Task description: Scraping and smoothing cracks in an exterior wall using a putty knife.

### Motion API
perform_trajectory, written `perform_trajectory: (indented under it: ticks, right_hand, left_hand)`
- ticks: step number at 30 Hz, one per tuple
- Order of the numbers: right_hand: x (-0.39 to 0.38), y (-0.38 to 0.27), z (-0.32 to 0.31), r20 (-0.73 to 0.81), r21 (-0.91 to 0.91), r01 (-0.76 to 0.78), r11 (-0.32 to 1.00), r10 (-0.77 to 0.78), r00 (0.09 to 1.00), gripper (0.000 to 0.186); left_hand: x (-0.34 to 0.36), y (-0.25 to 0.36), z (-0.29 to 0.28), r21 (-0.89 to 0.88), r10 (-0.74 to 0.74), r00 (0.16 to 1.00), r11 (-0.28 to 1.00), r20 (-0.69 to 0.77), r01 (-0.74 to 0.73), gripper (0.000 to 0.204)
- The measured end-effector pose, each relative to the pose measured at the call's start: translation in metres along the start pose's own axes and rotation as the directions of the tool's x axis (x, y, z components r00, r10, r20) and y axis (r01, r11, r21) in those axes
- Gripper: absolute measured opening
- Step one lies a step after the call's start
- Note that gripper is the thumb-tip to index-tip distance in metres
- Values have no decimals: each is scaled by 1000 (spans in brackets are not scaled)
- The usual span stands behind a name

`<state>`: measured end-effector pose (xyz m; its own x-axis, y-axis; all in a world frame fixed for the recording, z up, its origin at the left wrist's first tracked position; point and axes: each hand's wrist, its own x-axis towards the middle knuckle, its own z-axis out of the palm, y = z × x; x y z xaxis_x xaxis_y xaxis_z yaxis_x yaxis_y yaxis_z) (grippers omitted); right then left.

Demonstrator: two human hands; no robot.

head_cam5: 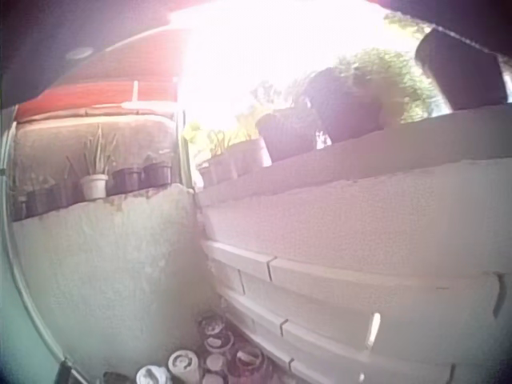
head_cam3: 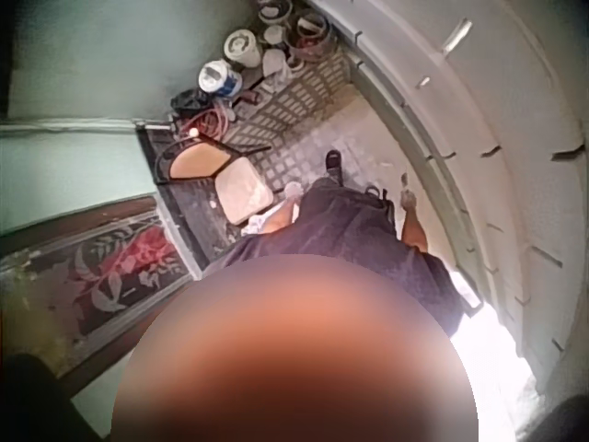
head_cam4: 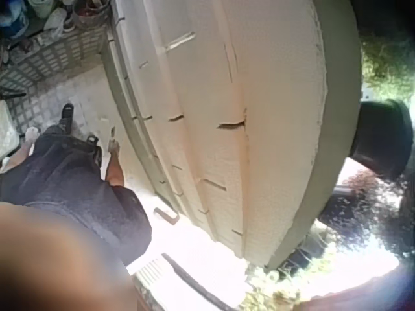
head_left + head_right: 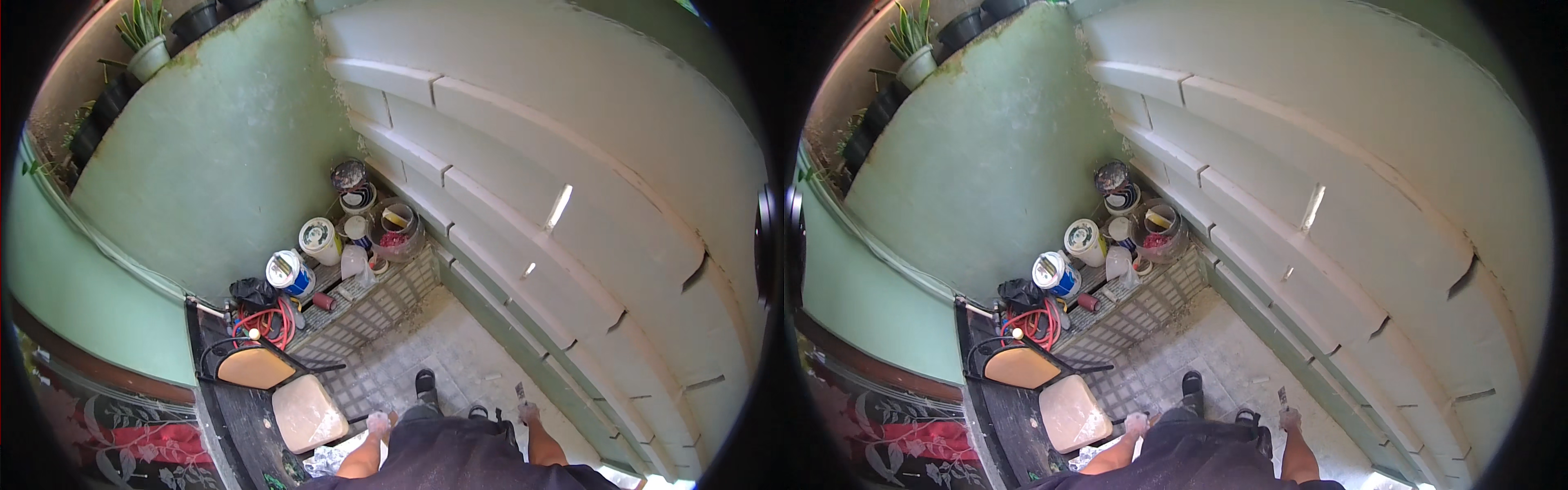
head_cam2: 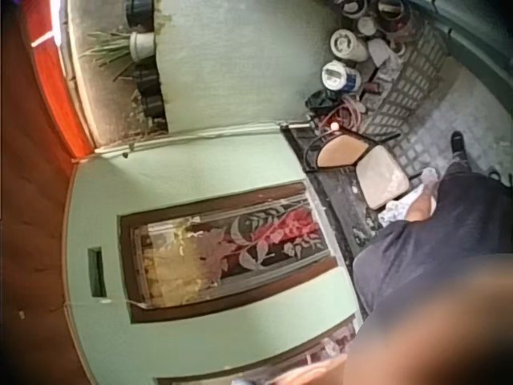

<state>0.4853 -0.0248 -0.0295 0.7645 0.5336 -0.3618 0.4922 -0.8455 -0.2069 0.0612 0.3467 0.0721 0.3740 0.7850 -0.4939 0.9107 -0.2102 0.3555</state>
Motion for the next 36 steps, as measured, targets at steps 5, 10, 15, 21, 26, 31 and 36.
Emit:
perform_trajectory:
  ticks: [5,10,15,21,26,31,36]
  right_hand:
    - [-45,-37,17,478,437,-698,568,511,714,34]
    - [-42,-136,-42,61,373,-301,878,301,952,27]
    - [-12,-229,-133,140,666,-390,636,408,902,37]
    - [78,-286,-195,-55,735,-72,674,166,985,24]
    - [112,-394,-369,-107,861,83,503,19,994,19]
    - [154,-462,-459,-212,960,230,158,-123,969,23]
    - [173,-510,-511,-337,918,360,167,-150,929,26]
  left_hand:
    - [73,16,-39,-414,-138,990,899,41,142,22]
    - [151,5,-58,-314,-66,994,945,83,89,30]
    - [201,67,-105,-309,193,978,928,-75,-207,23]
    - [238,170,-148,-549,306,952,797,9,-251,26]
    - [255,298,-213,-774,431,902,572,1,-273,28]
    - [231,428,-329,-781,627,759,379,-178,-496,28]
    - [205,508,-405,-708,675,626,215,-391,-673,32]
